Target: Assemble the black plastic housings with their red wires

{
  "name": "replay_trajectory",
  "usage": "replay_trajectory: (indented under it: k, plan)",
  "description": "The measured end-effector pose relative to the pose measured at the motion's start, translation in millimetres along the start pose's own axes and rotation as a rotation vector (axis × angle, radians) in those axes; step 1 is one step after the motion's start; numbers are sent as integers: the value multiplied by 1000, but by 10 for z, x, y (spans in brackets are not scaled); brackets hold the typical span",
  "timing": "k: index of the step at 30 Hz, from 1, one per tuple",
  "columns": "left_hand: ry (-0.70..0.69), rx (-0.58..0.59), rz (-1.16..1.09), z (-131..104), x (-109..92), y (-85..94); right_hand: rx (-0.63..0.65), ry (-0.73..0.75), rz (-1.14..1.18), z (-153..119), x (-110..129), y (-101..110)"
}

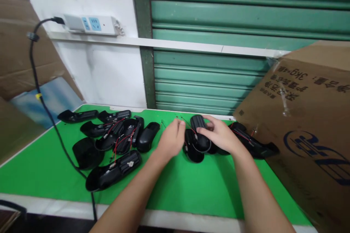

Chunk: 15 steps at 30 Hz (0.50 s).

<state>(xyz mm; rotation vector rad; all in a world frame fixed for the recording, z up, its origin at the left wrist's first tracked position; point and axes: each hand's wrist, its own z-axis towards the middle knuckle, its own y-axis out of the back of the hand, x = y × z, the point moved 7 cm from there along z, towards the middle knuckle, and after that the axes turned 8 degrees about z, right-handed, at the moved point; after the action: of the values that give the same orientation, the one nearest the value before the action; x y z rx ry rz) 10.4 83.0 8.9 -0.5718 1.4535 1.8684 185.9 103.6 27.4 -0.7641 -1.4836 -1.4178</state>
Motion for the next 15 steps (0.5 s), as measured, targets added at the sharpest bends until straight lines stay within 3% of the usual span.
replay_trajectory:
  k: [5, 10, 13, 15]
  plan:
    - [-178, 111, 331, -109, -254, -122, 32, 38, -284, -38, -51, 110]
    - [-228, 126, 325, -131, -278, -153, -63, 71, -460, -55, -11, 261]
    - [-187, 68, 223, -49, -149, -3, -134, 60, -419, -28, -10, 293]
    - [-101, -70, 167, 24, -6, 219, -140, 78, -362, 2, -5, 238]
